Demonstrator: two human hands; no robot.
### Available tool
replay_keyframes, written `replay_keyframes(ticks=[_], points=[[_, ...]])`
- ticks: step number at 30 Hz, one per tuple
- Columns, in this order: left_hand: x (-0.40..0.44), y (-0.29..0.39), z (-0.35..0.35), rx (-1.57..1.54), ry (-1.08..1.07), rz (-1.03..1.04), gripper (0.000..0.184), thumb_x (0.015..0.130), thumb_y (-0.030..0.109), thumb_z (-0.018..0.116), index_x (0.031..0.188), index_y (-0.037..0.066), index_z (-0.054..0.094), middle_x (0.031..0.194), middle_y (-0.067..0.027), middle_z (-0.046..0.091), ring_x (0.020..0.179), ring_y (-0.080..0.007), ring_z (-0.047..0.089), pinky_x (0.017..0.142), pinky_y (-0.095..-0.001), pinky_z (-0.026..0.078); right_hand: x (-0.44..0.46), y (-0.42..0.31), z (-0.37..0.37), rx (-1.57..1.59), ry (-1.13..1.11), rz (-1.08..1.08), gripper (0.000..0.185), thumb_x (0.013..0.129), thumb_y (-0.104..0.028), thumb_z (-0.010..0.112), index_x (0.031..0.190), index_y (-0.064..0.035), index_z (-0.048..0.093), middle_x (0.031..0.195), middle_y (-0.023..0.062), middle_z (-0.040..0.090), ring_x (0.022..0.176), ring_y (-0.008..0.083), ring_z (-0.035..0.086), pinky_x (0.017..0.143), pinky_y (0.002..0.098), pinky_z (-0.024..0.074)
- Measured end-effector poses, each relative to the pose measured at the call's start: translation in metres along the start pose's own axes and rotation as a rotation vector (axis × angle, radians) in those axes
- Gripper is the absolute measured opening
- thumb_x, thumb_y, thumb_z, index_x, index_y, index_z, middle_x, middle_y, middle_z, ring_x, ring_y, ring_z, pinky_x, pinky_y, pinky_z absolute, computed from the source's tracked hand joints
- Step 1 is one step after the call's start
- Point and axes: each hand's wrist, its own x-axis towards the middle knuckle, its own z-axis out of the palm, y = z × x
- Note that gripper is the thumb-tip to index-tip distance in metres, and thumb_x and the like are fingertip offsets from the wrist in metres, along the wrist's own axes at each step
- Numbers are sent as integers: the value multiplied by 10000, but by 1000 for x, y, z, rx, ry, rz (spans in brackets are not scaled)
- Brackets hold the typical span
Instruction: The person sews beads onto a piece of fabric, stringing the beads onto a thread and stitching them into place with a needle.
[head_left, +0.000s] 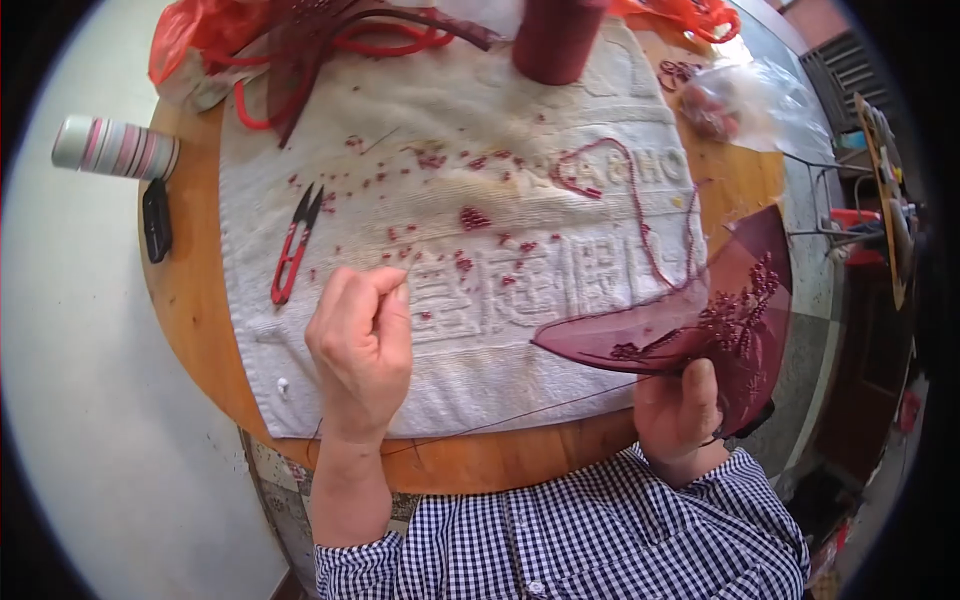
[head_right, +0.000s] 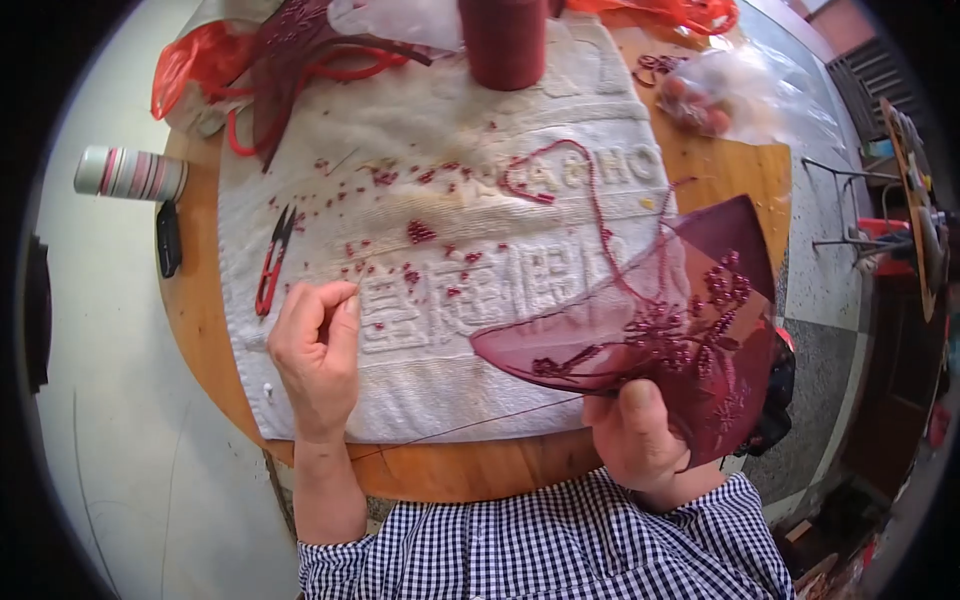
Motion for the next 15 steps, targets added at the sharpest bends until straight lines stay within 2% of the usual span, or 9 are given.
replay_keyframes(ticks=[1,4,8,15], points=[[0,2,0,-3,-4,-18,127,721,-67,555,817,7,595,691,-35,500,513,-122,376,470,-251,326,2,0,0,49,-70,-28,393,929,-113,376,1309,-20,410,1220,111,550,1091,193,522,1016,348,327],[0,11,-3,2,-13,-49,129,724,-63,557,823,9,596,694,-37,497,513,-127,383,479,-252,335,-2,-3,-3,87,-88,10,394,929,-111,374,1314,-30,402,1227,108,543,1095,194,518,1013,350,331],[2,33,0,13,-167,29,122,719,-59,558,810,13,594,685,-42,502,507,-134,398,476,-252,340,-18,-10,-14,145,-80,77,398,929,-107,373,1322,-44,391,1237,104,534,1101,196,514,1009,352,337],[22,26,19,112,-154,90,120,710,-60,558,797,16,589,683,-43,515,497,-136,412,456,-255,340,-28,-6,-25,206,-34,128,406,930,-100,369,1334,-69,371,1255,96,518,1112,200,505,1001,355,347]])
